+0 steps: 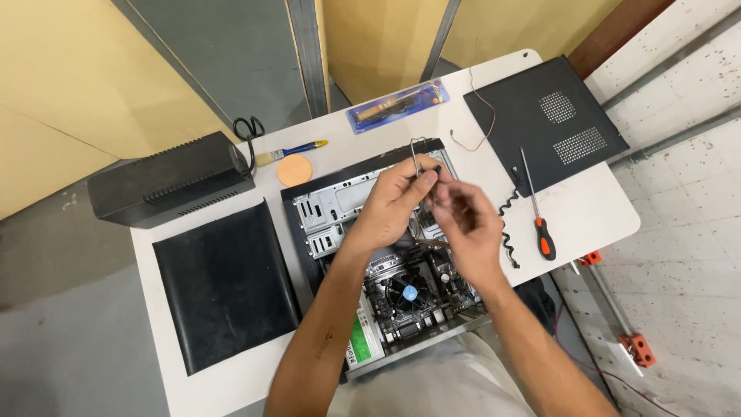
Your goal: Organizing and connecting internal power and data cables inside a desktop computer tower.
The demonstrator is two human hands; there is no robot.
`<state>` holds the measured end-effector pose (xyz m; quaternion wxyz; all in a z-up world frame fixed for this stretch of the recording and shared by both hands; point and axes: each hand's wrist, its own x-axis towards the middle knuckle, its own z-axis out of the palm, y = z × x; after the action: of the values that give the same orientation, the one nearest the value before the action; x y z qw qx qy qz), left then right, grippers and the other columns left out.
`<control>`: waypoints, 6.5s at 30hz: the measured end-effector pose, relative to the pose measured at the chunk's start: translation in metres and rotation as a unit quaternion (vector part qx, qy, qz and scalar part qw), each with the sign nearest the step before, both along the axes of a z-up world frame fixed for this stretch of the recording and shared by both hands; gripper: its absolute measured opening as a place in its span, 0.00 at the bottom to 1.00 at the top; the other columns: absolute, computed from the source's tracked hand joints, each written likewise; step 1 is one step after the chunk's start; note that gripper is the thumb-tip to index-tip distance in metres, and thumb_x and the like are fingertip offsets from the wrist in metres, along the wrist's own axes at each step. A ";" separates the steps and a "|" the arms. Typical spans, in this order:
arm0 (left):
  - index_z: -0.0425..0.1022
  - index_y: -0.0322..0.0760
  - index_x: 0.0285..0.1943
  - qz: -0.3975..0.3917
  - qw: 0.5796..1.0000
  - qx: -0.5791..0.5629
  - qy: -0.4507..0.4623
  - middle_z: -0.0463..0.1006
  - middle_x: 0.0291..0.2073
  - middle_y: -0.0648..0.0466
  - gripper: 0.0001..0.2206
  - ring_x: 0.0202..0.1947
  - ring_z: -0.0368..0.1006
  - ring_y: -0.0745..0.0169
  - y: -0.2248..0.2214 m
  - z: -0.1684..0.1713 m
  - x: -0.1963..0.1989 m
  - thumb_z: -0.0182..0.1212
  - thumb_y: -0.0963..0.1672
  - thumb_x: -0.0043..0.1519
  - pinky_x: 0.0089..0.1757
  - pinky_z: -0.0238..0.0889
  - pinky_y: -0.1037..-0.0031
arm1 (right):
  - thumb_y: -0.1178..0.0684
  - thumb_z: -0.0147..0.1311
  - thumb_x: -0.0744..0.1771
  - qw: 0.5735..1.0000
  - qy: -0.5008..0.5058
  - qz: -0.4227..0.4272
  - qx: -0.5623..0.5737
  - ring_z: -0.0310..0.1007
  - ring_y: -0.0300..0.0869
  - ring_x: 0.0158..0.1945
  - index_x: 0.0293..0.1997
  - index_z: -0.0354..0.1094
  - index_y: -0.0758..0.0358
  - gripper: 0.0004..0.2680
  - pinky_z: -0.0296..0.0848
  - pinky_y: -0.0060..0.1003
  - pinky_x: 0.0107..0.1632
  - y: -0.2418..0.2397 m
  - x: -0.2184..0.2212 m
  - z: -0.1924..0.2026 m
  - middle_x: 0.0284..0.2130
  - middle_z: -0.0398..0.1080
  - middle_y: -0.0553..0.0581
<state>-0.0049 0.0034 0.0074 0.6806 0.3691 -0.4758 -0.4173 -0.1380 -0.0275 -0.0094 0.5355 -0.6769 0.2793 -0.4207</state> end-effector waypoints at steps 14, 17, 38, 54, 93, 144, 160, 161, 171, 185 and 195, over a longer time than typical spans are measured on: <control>0.70 0.30 0.44 0.051 0.980 0.009 0.192 0.74 0.33 0.48 0.09 0.35 0.69 0.70 -0.011 -0.025 -0.003 0.46 0.43 0.65 0.33 0.59 0.85 | 0.69 0.59 0.58 0.990 -0.079 0.019 0.118 0.74 0.40 0.32 0.40 0.57 0.73 0.13 0.76 0.28 0.33 -0.016 0.014 -0.002 0.34 0.62 0.59; 0.69 0.30 0.43 0.042 0.977 -0.014 0.207 0.71 0.38 0.49 0.09 0.38 0.67 0.67 -0.011 -0.022 -0.002 0.46 0.43 0.65 0.34 0.56 0.83 | 0.68 0.58 0.60 0.993 -0.064 0.032 0.091 0.73 0.38 0.33 0.40 0.59 0.73 0.11 0.75 0.27 0.35 -0.022 0.010 -0.002 0.30 0.65 0.60; 0.73 0.32 0.44 0.116 0.992 0.027 0.050 0.69 0.15 0.55 0.07 0.16 0.55 0.80 -0.009 -0.014 -0.019 0.54 0.41 0.61 0.23 0.50 0.89 | 0.59 0.41 0.67 0.941 -0.189 0.108 0.259 0.50 0.33 0.18 0.39 0.60 0.71 0.05 0.56 0.29 0.26 -0.046 -0.007 0.003 0.22 0.54 0.54; 0.75 0.32 0.39 0.170 0.985 -0.015 -0.036 0.76 0.25 0.51 0.05 0.24 0.68 0.76 -0.018 -0.100 -0.025 0.57 0.41 0.59 0.30 0.67 0.84 | 0.61 0.40 0.67 0.953 -0.198 0.228 0.010 0.55 0.36 0.15 0.43 0.57 0.77 0.06 0.63 0.29 0.21 -0.080 -0.014 -0.088 0.15 0.54 0.57; 0.69 0.35 0.38 0.362 0.573 -0.134 -0.723 0.62 0.25 0.55 0.06 0.29 0.63 0.58 -0.026 -0.151 -0.013 0.48 0.42 0.59 0.29 0.58 0.73 | 0.68 0.59 0.57 0.954 -0.110 0.199 -0.195 0.45 0.30 0.20 0.43 0.65 0.76 0.13 0.56 0.23 0.23 -0.059 -0.030 -0.090 0.18 0.42 0.46; 0.77 0.42 0.42 0.243 0.949 -0.149 -0.135 0.80 0.31 0.55 0.05 0.35 0.75 0.75 -0.008 -0.112 -0.023 0.59 0.43 0.60 0.41 0.68 0.83 | 0.57 0.42 0.68 0.947 -0.304 0.100 -0.006 0.59 0.33 0.23 0.41 0.61 0.71 0.06 0.64 0.28 0.28 -0.065 -0.038 -0.123 0.39 0.63 0.62; 0.71 0.42 0.53 0.131 0.971 -0.117 -0.164 0.80 0.31 0.58 0.16 0.33 0.73 0.77 -0.002 -0.122 -0.039 0.64 0.41 0.56 0.38 0.65 0.87 | 0.67 0.49 0.63 0.956 -0.247 0.139 -0.079 0.48 0.32 0.20 0.41 0.62 0.80 0.05 0.60 0.28 0.25 -0.064 -0.036 -0.135 0.19 0.47 0.50; 0.71 0.42 0.53 0.131 0.971 -0.117 -0.164 0.80 0.31 0.58 0.16 0.33 0.73 0.77 -0.001 -0.122 -0.038 0.64 0.41 0.56 0.38 0.65 0.87 | 0.67 0.49 0.63 0.956 -0.248 0.138 -0.079 0.48 0.32 0.20 0.41 0.62 0.80 0.05 0.60 0.28 0.25 -0.064 -0.036 -0.136 0.19 0.47 0.50; 0.74 0.41 0.50 0.135 0.967 -0.094 -0.197 0.81 0.30 0.57 0.15 0.34 0.75 0.74 0.002 -0.114 -0.042 0.65 0.41 0.54 0.41 0.67 0.81 | 0.68 0.53 0.62 0.959 -0.240 0.108 -0.103 0.52 0.30 0.22 0.38 0.66 0.79 0.05 0.64 0.28 0.24 -0.065 -0.038 -0.132 0.19 0.48 0.49; 0.77 0.47 0.36 0.206 0.940 -0.078 -0.261 0.78 0.24 0.62 0.02 0.34 0.72 0.72 0.006 -0.106 -0.048 0.63 0.43 0.55 0.42 0.62 0.77 | 0.65 0.48 0.65 0.957 -0.241 0.117 -0.115 0.55 0.32 0.21 0.36 0.64 0.77 0.03 0.63 0.27 0.24 -0.071 -0.037 -0.140 0.19 0.51 0.51; 0.76 0.43 0.35 0.161 0.955 -0.038 -0.244 0.76 0.24 0.57 0.05 0.34 0.70 0.66 0.000 -0.116 -0.047 0.56 0.45 0.59 0.45 0.60 0.66 | 0.63 0.48 0.65 0.956 -0.245 0.116 -0.111 0.55 0.32 0.20 0.35 0.63 0.76 0.03 0.62 0.28 0.24 -0.072 -0.036 -0.144 0.20 0.54 0.53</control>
<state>-0.0515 0.0031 -0.1082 0.6150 0.5057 -0.5773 -0.1810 -0.1740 -0.0994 -0.1538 0.5540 -0.6359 0.0104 -0.5372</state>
